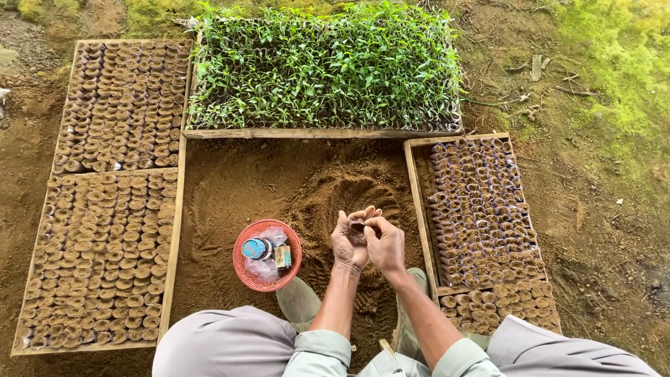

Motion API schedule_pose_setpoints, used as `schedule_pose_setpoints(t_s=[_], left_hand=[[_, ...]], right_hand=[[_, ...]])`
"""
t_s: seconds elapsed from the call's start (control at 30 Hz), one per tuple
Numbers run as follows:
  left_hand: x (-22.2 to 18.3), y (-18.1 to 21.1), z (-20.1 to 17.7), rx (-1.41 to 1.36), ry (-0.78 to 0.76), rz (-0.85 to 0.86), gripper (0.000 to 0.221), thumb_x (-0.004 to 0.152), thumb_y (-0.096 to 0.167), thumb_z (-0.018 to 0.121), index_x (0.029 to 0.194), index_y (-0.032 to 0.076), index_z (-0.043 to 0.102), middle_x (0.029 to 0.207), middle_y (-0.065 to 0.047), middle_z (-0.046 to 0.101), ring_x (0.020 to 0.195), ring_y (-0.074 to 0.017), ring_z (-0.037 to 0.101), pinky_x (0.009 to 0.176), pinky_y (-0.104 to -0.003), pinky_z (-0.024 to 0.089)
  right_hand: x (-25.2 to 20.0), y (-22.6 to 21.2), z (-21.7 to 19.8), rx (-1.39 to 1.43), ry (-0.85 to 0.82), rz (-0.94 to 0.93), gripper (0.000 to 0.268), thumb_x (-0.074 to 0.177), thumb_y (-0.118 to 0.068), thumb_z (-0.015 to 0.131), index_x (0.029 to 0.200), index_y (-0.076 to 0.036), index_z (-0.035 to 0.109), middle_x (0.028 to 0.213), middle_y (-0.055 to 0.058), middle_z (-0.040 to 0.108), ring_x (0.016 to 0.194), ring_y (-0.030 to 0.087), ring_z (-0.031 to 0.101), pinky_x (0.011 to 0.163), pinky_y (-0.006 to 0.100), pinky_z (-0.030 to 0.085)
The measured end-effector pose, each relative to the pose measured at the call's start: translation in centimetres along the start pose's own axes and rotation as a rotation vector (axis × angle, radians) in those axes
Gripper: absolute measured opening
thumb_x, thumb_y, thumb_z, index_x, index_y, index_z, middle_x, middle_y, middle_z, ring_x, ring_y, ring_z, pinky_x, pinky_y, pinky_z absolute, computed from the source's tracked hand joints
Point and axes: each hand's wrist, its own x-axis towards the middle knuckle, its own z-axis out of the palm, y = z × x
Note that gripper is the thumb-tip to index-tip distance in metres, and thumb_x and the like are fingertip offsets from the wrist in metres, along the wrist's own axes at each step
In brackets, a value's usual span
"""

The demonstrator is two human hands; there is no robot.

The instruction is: Filling small biodegradable pots with soil and planting seeds in them manually.

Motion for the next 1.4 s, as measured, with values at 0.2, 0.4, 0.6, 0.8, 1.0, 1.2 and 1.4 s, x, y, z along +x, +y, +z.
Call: schedule_pose_setpoints(t_s=[0.2,0.4,0.6,0.8,1.0,1.2,1.4], left_hand=[[2.2,-0.1,-2.6,0.103,0.057,-0.142,0.037,0.105,0.034,0.054,0.118,0.002,0.068,0.116,-0.026,0.073,0.104,-0.037,0.072,0.092,-0.051,0.058],[4.4,-1.4,-5.3,0.258,0.1,-0.132,0.023,0.104,0.005,0.047,0.122,0.0,0.061,0.114,-0.025,0.072,0.096,-0.03,0.074,0.081,-0.041,0.059],[5.3,-1.8,-6.2,0.287,0.186,-0.122,0.021,0.1,0.0,0.055,0.118,-0.004,0.064,0.111,-0.027,0.071,0.088,-0.0273,0.073,0.078,-0.038,0.06],[5.6,-2.2,-5.6,0.318,0.239,-0.143,0.02,0.097,-0.003,0.06,0.116,-0.004,0.065,0.107,-0.024,0.072,0.084,-0.0228,0.071,0.075,-0.035,0.059],[6.6,-3.6,-5.1,0.321,0.327,-0.16,0.019,0.095,-0.004,0.062,0.115,-0.005,0.064,0.103,-0.026,0.07,0.083,-0.0266,0.071,0.078,-0.041,0.062],[12.0,-6.7,-8.4,0.396,0.38,-0.226,0.017,0.094,0.006,0.071,0.11,0.003,0.066,0.104,-0.025,0.071,0.084,-0.0336,0.076,0.075,-0.048,0.065],[14.5,-9.5,-3.5,0.907,0.343,-0.318,0.056,0.1,0.033,0.065,0.148,0.011,0.046,0.157,-0.02,0.039,0.121,-0.0467,0.061,0.088,-0.059,0.06]], right_hand=[[0.6,1.2,-2.4,-0.273,-0.075,-0.347,0.014,0.092,-0.004,0.063,0.095,-0.011,0.074,0.088,0.016,0.076,0.082,0.034,0.076,0.073,0.043,0.062],[0.8,3.3,-3.9,-0.369,-0.12,-0.352,0.011,0.095,-0.01,0.063,0.099,-0.014,0.072,0.099,0.012,0.077,0.094,0.031,0.075,0.079,0.042,0.061],[1.1,4.4,-4.0,-0.449,-0.171,-0.301,0.017,0.094,-0.019,0.065,0.11,-0.021,0.071,0.103,0.01,0.075,0.096,0.033,0.074,0.082,0.045,0.06],[1.9,7.3,-3.3,-0.45,-0.118,-0.349,0.013,0.096,-0.018,0.063,0.105,-0.022,0.073,0.098,0.006,0.074,0.091,0.03,0.074,0.079,0.042,0.06],[2.6,9.9,-3.3,-0.449,-0.064,-0.338,0.013,0.095,-0.016,0.064,0.099,-0.022,0.074,0.094,0.003,0.074,0.089,0.026,0.075,0.08,0.037,0.06],[4.7,9.9,-5.5,-0.29,0.033,-0.244,0.014,0.09,-0.013,0.067,0.092,-0.023,0.076,0.09,0.001,0.076,0.087,0.024,0.075,0.08,0.036,0.06],[11.1,10.6,-10.4,-0.196,0.19,-0.153,0.019,0.091,-0.003,0.063,0.088,-0.015,0.078,0.085,0.007,0.076,0.082,0.026,0.073,0.082,0.037,0.058]])
